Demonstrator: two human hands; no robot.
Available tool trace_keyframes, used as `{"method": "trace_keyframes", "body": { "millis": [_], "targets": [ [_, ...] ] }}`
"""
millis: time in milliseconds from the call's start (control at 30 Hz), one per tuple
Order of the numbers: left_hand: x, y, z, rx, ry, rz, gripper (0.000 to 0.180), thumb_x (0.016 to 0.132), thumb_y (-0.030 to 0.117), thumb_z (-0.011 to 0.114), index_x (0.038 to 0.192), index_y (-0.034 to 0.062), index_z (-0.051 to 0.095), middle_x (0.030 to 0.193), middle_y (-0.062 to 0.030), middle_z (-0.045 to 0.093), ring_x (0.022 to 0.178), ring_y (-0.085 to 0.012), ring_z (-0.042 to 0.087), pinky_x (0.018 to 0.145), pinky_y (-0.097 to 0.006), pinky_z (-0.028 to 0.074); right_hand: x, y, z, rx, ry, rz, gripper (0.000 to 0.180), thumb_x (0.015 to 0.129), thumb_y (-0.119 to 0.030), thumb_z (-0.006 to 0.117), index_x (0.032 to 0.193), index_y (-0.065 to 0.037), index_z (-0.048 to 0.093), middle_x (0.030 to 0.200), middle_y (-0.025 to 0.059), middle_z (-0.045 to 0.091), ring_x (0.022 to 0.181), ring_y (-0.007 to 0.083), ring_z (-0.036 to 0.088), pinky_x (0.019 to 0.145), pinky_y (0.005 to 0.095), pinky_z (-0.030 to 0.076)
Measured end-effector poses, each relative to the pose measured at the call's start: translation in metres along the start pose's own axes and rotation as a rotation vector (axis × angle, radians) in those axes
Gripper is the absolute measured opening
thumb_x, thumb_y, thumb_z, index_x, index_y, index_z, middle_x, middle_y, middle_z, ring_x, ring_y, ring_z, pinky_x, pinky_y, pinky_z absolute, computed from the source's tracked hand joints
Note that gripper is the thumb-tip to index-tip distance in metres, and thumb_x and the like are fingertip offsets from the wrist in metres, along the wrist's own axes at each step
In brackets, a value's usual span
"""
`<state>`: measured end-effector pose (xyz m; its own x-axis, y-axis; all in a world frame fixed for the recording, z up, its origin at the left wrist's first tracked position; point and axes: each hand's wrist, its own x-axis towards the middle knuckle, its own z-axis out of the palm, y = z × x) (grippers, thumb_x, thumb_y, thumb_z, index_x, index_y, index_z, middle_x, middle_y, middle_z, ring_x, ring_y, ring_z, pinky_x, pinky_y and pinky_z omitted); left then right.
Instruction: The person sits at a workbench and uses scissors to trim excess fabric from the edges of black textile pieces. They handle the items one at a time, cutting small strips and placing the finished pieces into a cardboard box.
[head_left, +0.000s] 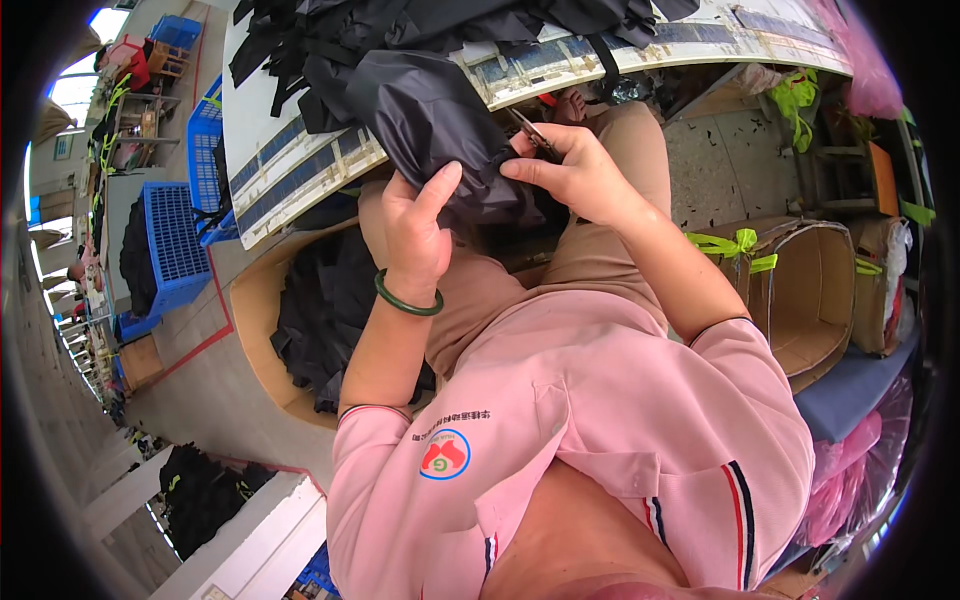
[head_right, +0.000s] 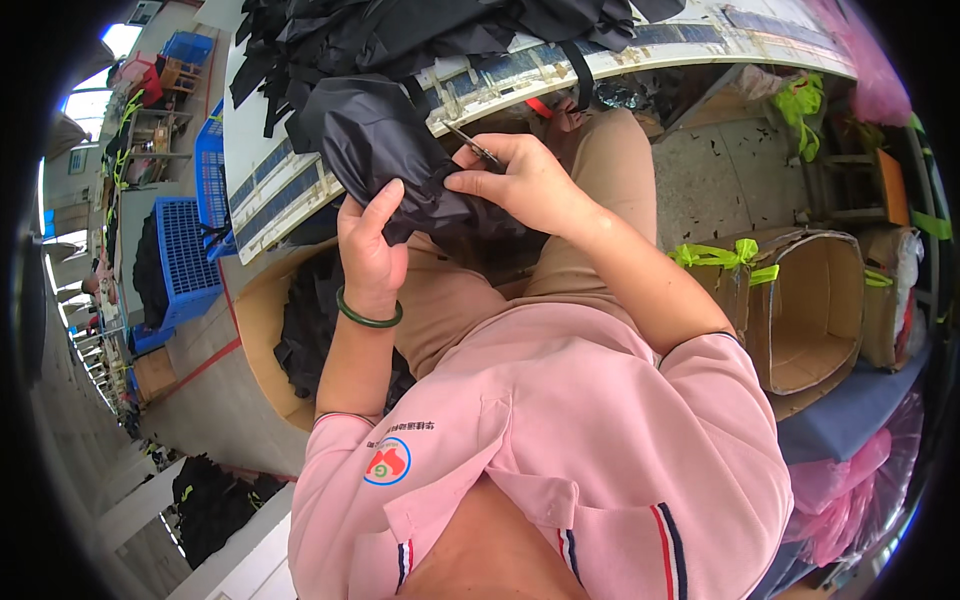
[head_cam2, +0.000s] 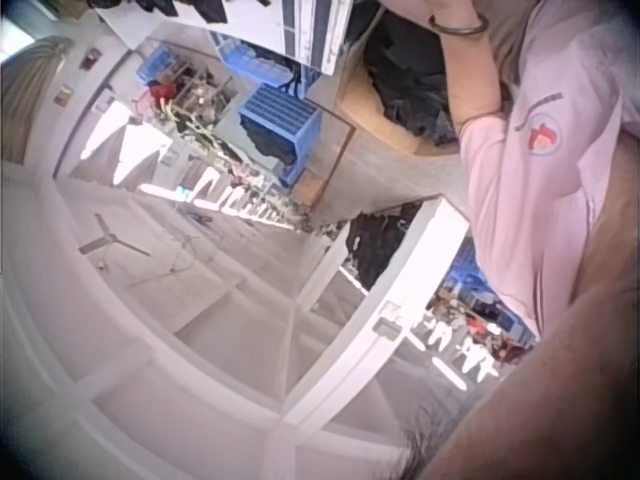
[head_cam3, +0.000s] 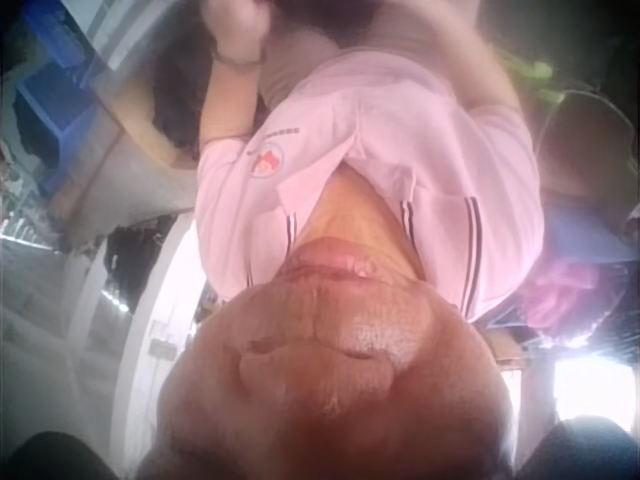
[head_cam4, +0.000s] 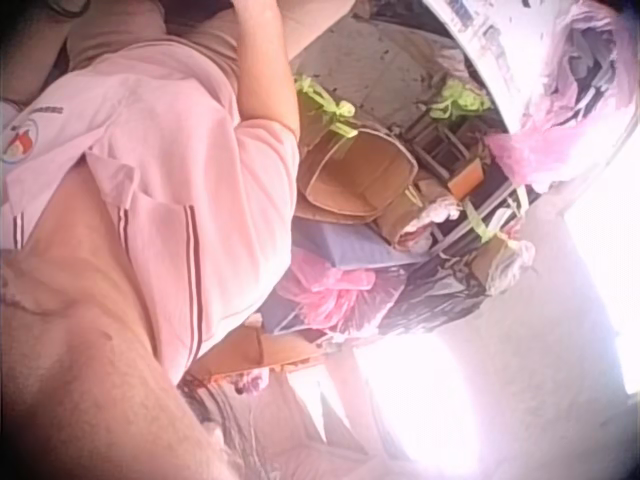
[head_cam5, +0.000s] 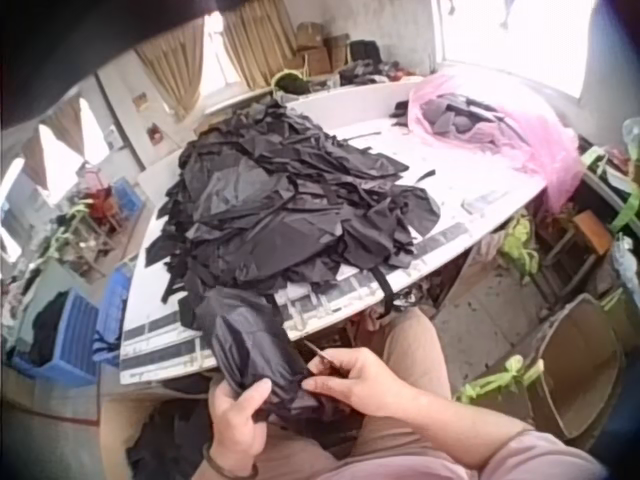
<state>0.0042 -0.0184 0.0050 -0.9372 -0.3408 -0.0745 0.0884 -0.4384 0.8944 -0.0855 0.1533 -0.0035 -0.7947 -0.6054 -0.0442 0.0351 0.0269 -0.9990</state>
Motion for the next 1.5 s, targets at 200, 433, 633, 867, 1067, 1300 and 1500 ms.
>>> {"method": "trace_keyframes", "body": {
  "millis": [200,433,633,867,1067,1300,1500],
  "targets": [
    [0.009,0.018,-0.020,0.137,0.010,-0.032,0.028,0.086,0.007,0.065,0.111,-0.0020,0.060,0.104,-0.0066,0.064,0.088,-0.0123,0.061,0.082,-0.026,0.049,-0.005,-0.011,-0.016,0.324,-0.109,0.206,0.013,0.080,-0.008,0.072,0.087,-0.007,0.061,0.059,-0.0073,0.046,0.043,-0.0006,0.033,0.038,0.0184,0.021],
    [0.029,0.028,-0.050,0.385,0.193,0.193,0.023,0.087,0.005,0.062,0.108,0.0016,0.052,0.099,-0.0076,0.062,0.090,-0.0103,0.058,0.081,-0.024,0.046,-0.012,-0.020,-0.027,0.261,-0.130,0.121,0.013,0.079,-0.012,0.074,0.084,-0.005,0.064,0.066,-0.0074,0.052,0.056,-0.0005,0.040,0.047,0.0192,0.031],
    [0.006,0.046,0.010,1.143,-0.290,0.849,0.040,0.076,0.027,0.075,0.104,0.0037,0.060,0.112,-0.0110,0.060,0.109,-0.0308,0.054,0.099,-0.041,0.037,-0.016,-0.030,-0.019,0.173,-0.149,0.030,0.013,0.080,-0.011,0.074,0.086,-0.004,0.065,0.071,-0.0059,0.057,0.062,0.0004,0.045,0.053,0.0188,0.035],
    [-0.002,0.031,0.016,0.917,-0.424,0.241,0.027,0.071,0.013,0.080,0.088,0.0005,0.063,0.087,-0.0060,0.065,0.092,-0.0166,0.061,0.086,-0.031,0.046,-0.024,-0.032,-0.020,0.156,-0.152,0.082,0.015,0.079,-0.012,0.074,0.085,-0.003,0.064,0.076,-0.0039,0.059,0.067,0.0033,0.049,0.058,0.0207,0.039],
    [0.000,0.042,0.019,0.899,-0.457,0.045,0.024,0.071,0.008,0.078,0.087,-0.0008,0.063,0.084,-0.0047,0.066,0.082,-0.0113,0.059,0.079,-0.026,0.046,-0.027,-0.048,-0.017,-0.098,0.016,-0.236,0.025,0.076,-0.010,0.073,0.095,-0.003,0.060,0.090,0.0019,0.062,0.083,0.0133,0.057,0.068,0.0274,0.045],
    [0.002,0.049,0.010,1.017,-0.572,0.165,0.023,0.070,0.005,0.076,0.088,-0.0010,0.064,0.084,-0.0063,0.066,0.085,-0.0146,0.060,0.083,-0.029,0.046,-0.020,-0.047,-0.021,-0.285,-0.246,-0.238,0.013,0.077,-0.001,0.070,0.085,-0.001,0.059,0.086,0.0039,0.059,0.073,0.0122,0.052,0.062,0.0269,0.041],
    [0.016,0.039,-0.025,0.365,-0.575,-0.076,0.011,0.076,0.004,0.066,0.086,-0.0012,0.063,0.094,-0.0109,0.066,0.093,-0.0188,0.059,0.088,-0.033,0.046,-0.014,-0.036,-0.027,0.292,-0.391,-0.219,0.009,0.078,-0.002,0.068,0.082,-0.002,0.060,0.100,0.0052,0.063,0.089,0.0128,0.053,0.082,0.0283,0.042]
  ]
}}
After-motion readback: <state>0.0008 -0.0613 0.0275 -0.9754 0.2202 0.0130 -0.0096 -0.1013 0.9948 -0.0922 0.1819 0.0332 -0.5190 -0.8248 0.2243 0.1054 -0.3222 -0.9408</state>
